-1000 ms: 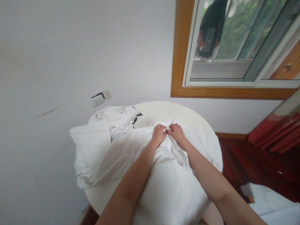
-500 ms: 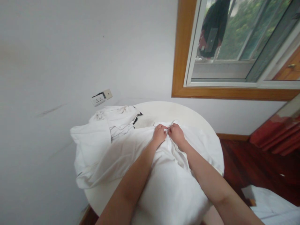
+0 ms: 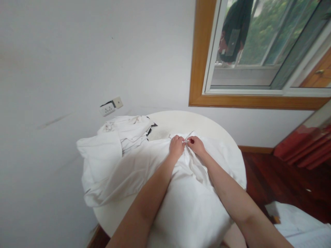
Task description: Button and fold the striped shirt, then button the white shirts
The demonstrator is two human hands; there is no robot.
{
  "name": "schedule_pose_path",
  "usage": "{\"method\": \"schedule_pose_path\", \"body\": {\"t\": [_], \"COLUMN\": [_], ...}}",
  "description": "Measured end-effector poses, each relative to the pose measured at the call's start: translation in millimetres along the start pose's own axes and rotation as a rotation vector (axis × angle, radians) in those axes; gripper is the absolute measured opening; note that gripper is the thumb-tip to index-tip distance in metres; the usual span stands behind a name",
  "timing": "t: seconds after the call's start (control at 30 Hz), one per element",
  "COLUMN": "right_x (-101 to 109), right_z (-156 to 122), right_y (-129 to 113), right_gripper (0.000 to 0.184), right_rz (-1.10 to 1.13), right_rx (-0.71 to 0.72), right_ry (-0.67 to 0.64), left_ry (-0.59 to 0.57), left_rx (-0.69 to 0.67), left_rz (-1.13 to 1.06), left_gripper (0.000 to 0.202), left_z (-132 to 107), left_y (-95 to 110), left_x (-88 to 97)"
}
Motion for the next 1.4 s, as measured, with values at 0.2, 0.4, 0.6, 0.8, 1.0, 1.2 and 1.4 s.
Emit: {"method": "schedule_pose_path", "body": {"t": [0.2, 0.4, 0.6, 0.8, 1.0, 1.2, 1.4], "right_x": [-6.6, -6.6, 0.3, 13.8, -4.7, -11.8, -4.1], "right_z": [0.4, -0.8, 3.0, 3.6, -2.0, 1.8, 0.4], "right_y": [-5.1, -8.5, 3.0, 3.1, 8.8, 10.9, 2.7], "right_gripper": [0.019, 0.015, 0.019, 0.03, 0.031, 0.028, 0.026], "right_rz": [-0.101, -0.136, 0.177, 0.432, 0.397, 0.338, 0.373], "right_rx": [-0.012, 0.036, -0.031, -0.109, -0.143, -0.143, -0.145], "right_ry": [-0.053, -0.015, -0.007, 0.105, 0.056, 0.007, -0.01], "left_ry": [-0.032, -0.016, -0.021, 0.018, 0.086, 0.081, 0.071], "left_rx": [0.018, 0.029, 0.15, 0.222, 0.237, 0.212, 0.161], "left_rz": [0.068, 0.008, -0.155, -0.263, -0.308, -0.313, -0.276], "left_gripper": [0.012, 0.009, 0.014, 0.017, 0.014, 0.012, 0.012], "left_z": [1.6, 2.0, 4.7, 6.2, 4.9, 3.9, 2.6], "left_y": [0.2, -2.6, -18.3, -27.7, -29.0, -24.7, -17.9], "left_x": [-1.7, 1.4, 2.3, 5.0, 12.9, 14.5, 16.4]}}
Point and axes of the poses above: each hand's wrist, its own z-axis towards the middle knuckle, its own x-axis out of the back of the hand, y = z × x, the point moved 10 cm from there along z, towards the middle knuckle, and after that the axes turned 5 degrees about y, right-handed, at the moved point
